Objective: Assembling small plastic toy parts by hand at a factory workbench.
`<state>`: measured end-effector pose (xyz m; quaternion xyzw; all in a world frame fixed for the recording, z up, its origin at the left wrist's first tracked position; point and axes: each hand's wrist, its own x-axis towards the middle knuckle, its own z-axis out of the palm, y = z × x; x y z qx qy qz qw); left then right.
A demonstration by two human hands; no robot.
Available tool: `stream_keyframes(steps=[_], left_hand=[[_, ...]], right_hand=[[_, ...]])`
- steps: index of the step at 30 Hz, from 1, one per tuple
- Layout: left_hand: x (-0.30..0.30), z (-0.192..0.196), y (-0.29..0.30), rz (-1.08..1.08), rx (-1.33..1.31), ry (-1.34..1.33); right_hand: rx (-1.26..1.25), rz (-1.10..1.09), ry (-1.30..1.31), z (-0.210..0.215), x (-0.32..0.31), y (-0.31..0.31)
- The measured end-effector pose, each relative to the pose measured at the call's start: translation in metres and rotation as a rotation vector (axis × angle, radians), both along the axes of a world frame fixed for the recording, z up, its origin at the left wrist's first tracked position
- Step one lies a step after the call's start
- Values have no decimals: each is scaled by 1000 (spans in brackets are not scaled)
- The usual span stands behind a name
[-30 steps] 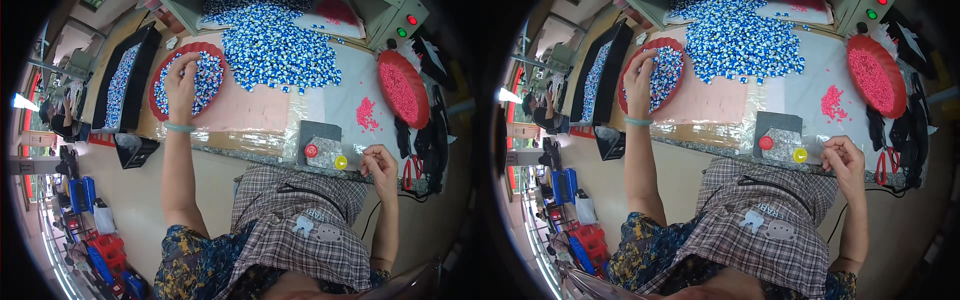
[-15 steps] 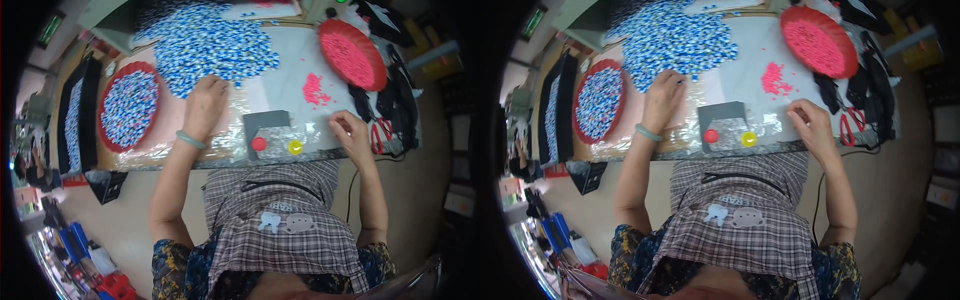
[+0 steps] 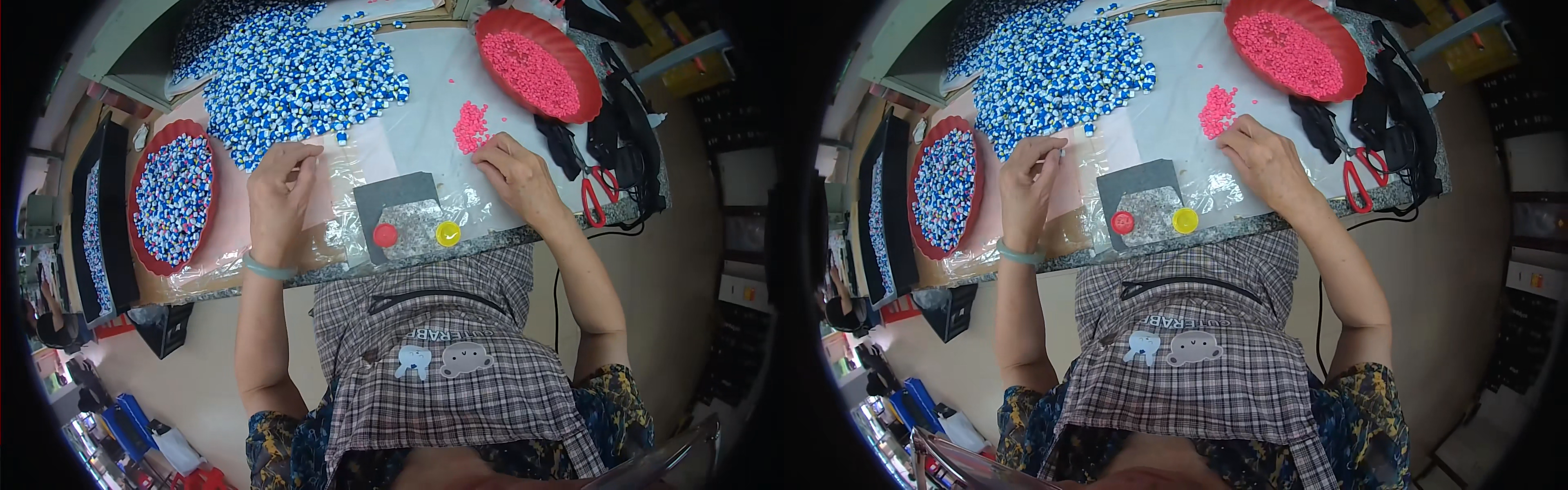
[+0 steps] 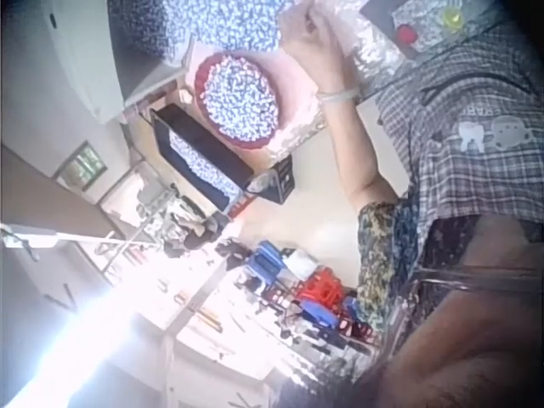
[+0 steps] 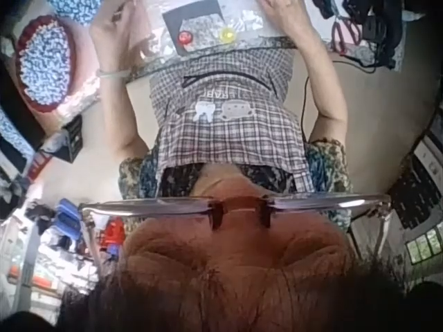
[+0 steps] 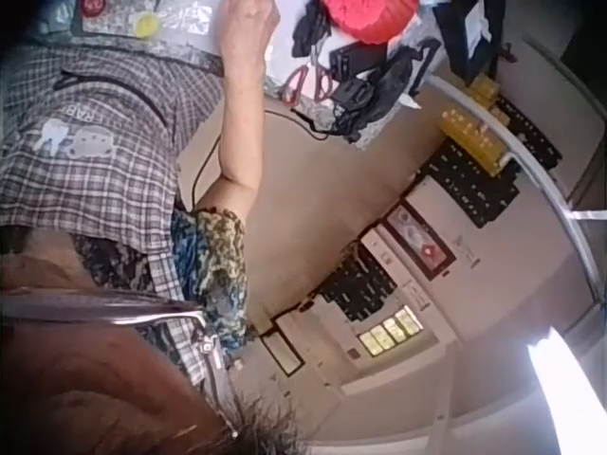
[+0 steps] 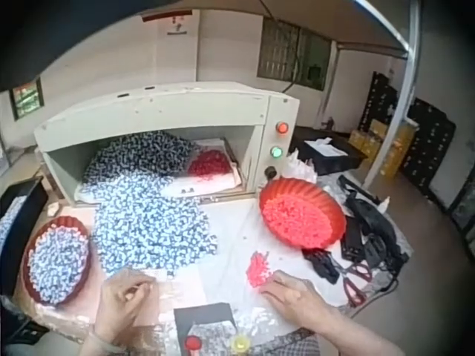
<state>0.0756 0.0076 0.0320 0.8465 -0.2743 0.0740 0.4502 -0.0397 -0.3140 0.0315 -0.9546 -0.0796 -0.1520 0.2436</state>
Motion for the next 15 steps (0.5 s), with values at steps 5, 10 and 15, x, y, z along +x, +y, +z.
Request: stream_keyframes(steps=[5, 10, 15], left_hand=[[-31, 13, 1, -50, -397, 394], [-68, 28, -27, -179, -533, 606], [-93, 36, -59, -358, -514, 918]], right_hand=[[-136, 48, 32, 4, 5, -2], [135, 43, 116, 17, -6, 9], [595, 139, 129, 48, -35, 46]])
